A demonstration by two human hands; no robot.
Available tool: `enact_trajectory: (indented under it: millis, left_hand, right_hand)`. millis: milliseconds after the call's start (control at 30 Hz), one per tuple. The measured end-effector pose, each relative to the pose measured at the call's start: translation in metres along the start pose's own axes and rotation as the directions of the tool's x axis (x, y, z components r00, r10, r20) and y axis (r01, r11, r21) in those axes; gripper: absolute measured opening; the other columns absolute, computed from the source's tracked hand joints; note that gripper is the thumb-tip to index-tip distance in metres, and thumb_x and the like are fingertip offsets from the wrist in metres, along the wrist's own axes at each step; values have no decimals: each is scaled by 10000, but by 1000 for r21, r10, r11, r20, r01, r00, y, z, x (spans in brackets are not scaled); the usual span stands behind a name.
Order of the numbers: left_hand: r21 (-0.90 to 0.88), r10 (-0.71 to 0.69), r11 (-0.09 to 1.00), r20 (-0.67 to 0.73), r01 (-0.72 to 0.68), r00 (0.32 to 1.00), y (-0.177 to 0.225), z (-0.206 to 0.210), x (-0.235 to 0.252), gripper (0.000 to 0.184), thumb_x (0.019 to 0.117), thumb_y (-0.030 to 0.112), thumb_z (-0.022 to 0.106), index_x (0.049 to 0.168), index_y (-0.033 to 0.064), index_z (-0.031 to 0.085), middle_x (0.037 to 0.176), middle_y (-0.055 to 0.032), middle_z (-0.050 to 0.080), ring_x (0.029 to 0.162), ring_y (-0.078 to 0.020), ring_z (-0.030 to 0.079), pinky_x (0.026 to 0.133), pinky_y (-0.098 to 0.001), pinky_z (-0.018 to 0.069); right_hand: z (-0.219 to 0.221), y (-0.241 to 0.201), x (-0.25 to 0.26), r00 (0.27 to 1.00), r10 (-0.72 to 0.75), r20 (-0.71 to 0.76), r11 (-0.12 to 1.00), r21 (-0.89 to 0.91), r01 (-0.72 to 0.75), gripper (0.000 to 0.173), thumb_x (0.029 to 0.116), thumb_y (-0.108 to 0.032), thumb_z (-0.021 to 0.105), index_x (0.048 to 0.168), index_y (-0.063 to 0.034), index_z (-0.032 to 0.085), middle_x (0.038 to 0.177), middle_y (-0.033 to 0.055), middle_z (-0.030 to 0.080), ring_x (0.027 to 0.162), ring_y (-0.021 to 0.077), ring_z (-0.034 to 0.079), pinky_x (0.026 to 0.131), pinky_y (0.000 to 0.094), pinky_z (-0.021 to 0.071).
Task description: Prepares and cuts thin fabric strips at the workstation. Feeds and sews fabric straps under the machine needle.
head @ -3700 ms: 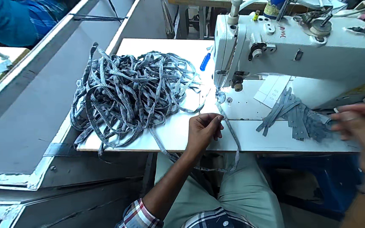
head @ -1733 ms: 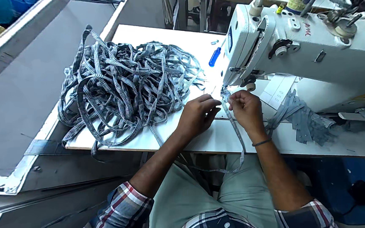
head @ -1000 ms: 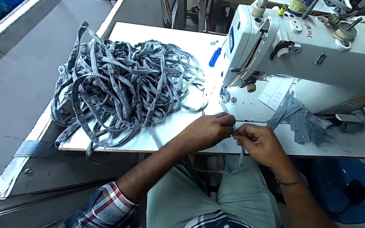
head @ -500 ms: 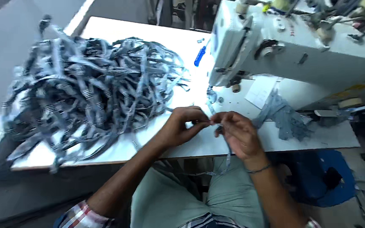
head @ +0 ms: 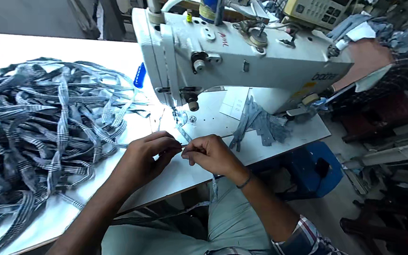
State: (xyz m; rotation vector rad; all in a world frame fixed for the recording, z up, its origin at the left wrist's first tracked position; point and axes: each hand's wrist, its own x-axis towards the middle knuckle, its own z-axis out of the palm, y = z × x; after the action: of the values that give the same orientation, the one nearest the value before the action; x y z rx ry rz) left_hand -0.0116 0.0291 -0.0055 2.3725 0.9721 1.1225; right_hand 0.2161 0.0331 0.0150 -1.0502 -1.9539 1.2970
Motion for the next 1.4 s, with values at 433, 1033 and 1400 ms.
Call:
enact_trajectory:
  millis: [433, 1033, 1400]
  left_hand:
    - [-218, -102, 973, -89, 81, 991, -10, 6, 4, 145, 986, 91, 626, 1023, 19, 747, 975, -45, 715, 837, -91, 675, 749, -267, 595]
    - [189, -45, 982, 87, 28, 995, -10, 1, 11, 141, 1026, 162, 600, 1014, 71, 707, 935, -57, 654, 837, -182, 663, 738, -374, 579]
    - [-256, -26, 967, -14, 22, 1000, 15, 7, -3, 144, 978, 99, 635, 904, 16, 726, 823, -27, 658, 684, -60, 588, 610, -223, 515]
  right_hand:
    - [5, 3, 0, 962, -110, -251, 755, 609, 245, 179, 1052, -102, 541, 1038, -56, 714, 859, 26, 674, 595, 43, 562, 509, 175, 481]
    - [0, 10, 15, 977, -213, -34, 818, -553, 159, 182, 1015, -155, 544, 1001, -118, 722, 739, -3, 629, 626, 141, 589, 578, 378, 515]
    - [1, 11, -21, 969, -246, 22, 912, 345, 224, 94, 938, -2, 594, 894, -18, 674, 1006, 97, 610, 710, 126, 591, 570, 239, 539]
